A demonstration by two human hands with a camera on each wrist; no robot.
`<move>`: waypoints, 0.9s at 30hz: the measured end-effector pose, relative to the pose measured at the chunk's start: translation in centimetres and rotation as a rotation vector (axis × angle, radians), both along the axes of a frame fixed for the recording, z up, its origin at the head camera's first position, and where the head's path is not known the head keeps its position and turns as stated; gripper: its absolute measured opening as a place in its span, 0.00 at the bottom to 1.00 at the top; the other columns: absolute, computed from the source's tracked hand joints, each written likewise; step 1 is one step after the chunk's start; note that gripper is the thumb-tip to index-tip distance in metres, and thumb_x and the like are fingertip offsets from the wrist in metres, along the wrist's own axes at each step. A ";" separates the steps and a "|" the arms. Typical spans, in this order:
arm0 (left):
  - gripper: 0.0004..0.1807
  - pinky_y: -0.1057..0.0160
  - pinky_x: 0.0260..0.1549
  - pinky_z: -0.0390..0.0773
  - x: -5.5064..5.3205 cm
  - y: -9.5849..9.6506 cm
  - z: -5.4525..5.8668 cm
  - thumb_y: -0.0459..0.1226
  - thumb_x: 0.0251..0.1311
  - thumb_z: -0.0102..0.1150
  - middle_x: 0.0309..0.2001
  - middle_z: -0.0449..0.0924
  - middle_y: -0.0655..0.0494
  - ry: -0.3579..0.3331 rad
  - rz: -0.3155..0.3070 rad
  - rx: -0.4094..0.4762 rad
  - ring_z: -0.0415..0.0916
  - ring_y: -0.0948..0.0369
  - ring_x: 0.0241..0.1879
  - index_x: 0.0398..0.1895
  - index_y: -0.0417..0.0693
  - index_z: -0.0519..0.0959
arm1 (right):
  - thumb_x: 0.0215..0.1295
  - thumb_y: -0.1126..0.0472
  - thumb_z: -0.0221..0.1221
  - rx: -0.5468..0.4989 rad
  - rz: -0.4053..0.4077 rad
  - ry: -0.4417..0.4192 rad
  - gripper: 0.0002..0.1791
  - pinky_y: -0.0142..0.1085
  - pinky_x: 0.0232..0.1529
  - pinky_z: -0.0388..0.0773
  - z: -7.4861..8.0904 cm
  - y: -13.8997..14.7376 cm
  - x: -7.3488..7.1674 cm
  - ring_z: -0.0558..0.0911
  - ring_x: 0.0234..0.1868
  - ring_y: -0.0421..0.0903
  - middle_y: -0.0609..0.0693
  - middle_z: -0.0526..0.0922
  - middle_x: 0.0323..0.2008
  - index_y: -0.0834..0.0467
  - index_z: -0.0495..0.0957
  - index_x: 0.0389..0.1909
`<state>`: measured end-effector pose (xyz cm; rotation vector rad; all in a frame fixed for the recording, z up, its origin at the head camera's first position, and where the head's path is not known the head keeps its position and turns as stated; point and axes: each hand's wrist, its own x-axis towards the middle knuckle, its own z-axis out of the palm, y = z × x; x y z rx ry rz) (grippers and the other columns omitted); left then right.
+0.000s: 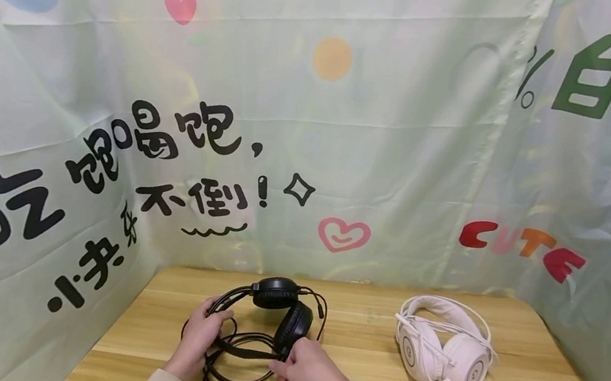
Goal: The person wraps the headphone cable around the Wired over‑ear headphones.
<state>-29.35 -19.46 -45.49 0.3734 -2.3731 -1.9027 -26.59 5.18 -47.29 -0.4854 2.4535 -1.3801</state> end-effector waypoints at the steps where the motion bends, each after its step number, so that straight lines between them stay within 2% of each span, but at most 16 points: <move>1: 0.27 0.52 0.42 0.80 0.0 0.2 0.0 0.40 0.69 0.63 0.43 0.81 0.43 0.007 0.019 -0.021 0.78 0.48 0.45 0.70 0.41 0.74 | 0.73 0.52 0.69 0.002 -0.001 0.006 0.23 0.37 0.20 0.84 0.0 0.0 0.0 0.78 0.11 0.36 0.48 0.83 0.12 0.61 0.84 0.19; 3: 0.24 0.49 0.52 0.77 -0.1 0.4 0.1 0.39 0.65 0.65 0.54 0.82 0.38 0.018 0.051 -0.056 0.75 0.44 0.56 0.62 0.38 0.79 | 0.73 0.51 0.68 0.007 -0.001 0.021 0.24 0.37 0.20 0.84 -0.1 0.0 -0.1 0.78 0.10 0.36 0.47 0.83 0.12 0.61 0.84 0.18; 4: 0.19 0.48 0.54 0.75 -0.2 0.5 0.0 0.38 0.65 0.66 0.56 0.81 0.38 0.021 0.070 -0.066 0.73 0.44 0.58 0.55 0.37 0.81 | 0.73 0.51 0.68 0.008 0.001 0.026 0.24 0.37 0.20 0.84 -0.1 0.0 -0.1 0.78 0.10 0.36 0.47 0.83 0.11 0.61 0.84 0.18; 5: 0.14 0.48 0.54 0.75 -0.2 0.5 0.0 0.39 0.65 0.65 0.53 0.82 0.38 0.019 0.085 -0.067 0.74 0.44 0.57 0.48 0.37 0.81 | 0.73 0.50 0.68 0.010 0.002 0.032 0.25 0.36 0.21 0.84 -0.2 0.1 -0.2 0.78 0.10 0.36 0.47 0.83 0.11 0.61 0.84 0.18; 7: 0.10 0.51 0.47 0.76 -0.3 0.4 -0.1 0.39 0.67 0.64 0.36 0.81 0.46 0.011 0.109 -0.034 0.76 0.48 0.45 0.36 0.40 0.79 | 0.74 0.50 0.68 0.012 0.006 0.041 0.25 0.35 0.23 0.85 -0.2 0.1 -0.2 0.78 0.10 0.36 0.47 0.83 0.11 0.61 0.84 0.18; 8: 0.11 0.54 0.43 0.75 -0.3 0.3 -0.2 0.39 0.69 0.64 0.29 0.77 0.51 0.009 0.115 -0.015 0.75 0.51 0.38 0.31 0.43 0.76 | 0.74 0.49 0.68 0.012 0.007 0.043 0.25 0.34 0.24 0.85 -0.3 0.1 -0.3 0.78 0.10 0.36 0.47 0.83 0.12 0.61 0.84 0.18; 10: 0.16 0.58 0.35 0.74 -0.4 0.2 -0.2 0.40 0.71 0.62 0.22 0.66 0.59 0.005 0.119 0.031 0.70 0.57 0.27 0.26 0.48 0.70 | 0.74 0.49 0.67 0.013 0.006 0.044 0.25 0.32 0.26 0.85 -0.3 0.1 -0.4 0.78 0.10 0.36 0.47 0.83 0.12 0.61 0.84 0.19; 14: 0.16 0.60 0.28 0.80 -0.5 0.0 -0.1 0.41 0.74 0.59 0.21 0.62 0.61 0.019 0.082 0.174 0.70 0.62 0.19 0.30 0.49 0.65 | 0.74 0.50 0.67 0.011 0.005 0.052 0.24 0.32 0.27 0.85 -0.5 0.1 -0.5 0.78 0.11 0.36 0.47 0.83 0.13 0.60 0.84 0.19; 17: 0.12 0.61 0.22 0.80 -0.5 0.1 0.1 0.40 0.76 0.57 0.20 0.59 0.61 0.037 0.054 0.240 0.68 0.63 0.16 0.37 0.48 0.64 | 0.74 0.52 0.67 0.010 0.010 0.070 0.22 0.33 0.26 0.84 -0.5 0.0 -0.6 0.78 0.11 0.36 0.47 0.83 0.14 0.60 0.83 0.20; 20: 0.10 0.64 0.20 0.75 -0.6 0.0 0.4 0.41 0.77 0.55 0.19 0.57 0.63 0.056 0.036 0.245 0.63 0.64 0.15 0.41 0.49 0.65 | 0.73 0.53 0.68 0.011 0.019 0.093 0.21 0.32 0.29 0.85 -0.3 -0.1 -0.7 0.78 0.11 0.36 0.48 0.84 0.14 0.59 0.83 0.20; 23: 0.10 0.66 0.18 0.70 -0.6 -0.1 0.6 0.41 0.77 0.55 0.19 0.58 0.63 0.074 0.034 0.230 0.60 0.65 0.15 0.39 0.48 0.68 | 0.73 0.53 0.68 0.002 0.034 0.102 0.21 0.30 0.31 0.84 -0.1 -0.1 -0.6 0.79 0.11 0.37 0.48 0.85 0.15 0.59 0.83 0.20; 27: 0.13 0.66 0.17 0.67 -0.6 -0.2 1.1 0.40 0.76 0.58 0.17 0.58 0.64 0.103 0.039 0.218 0.57 0.65 0.14 0.34 0.49 0.68 | 0.73 0.53 0.68 -0.006 0.053 0.092 0.20 0.31 0.27 0.82 0.3 0.1 -0.5 0.80 0.12 0.38 0.49 0.84 0.16 0.59 0.83 0.21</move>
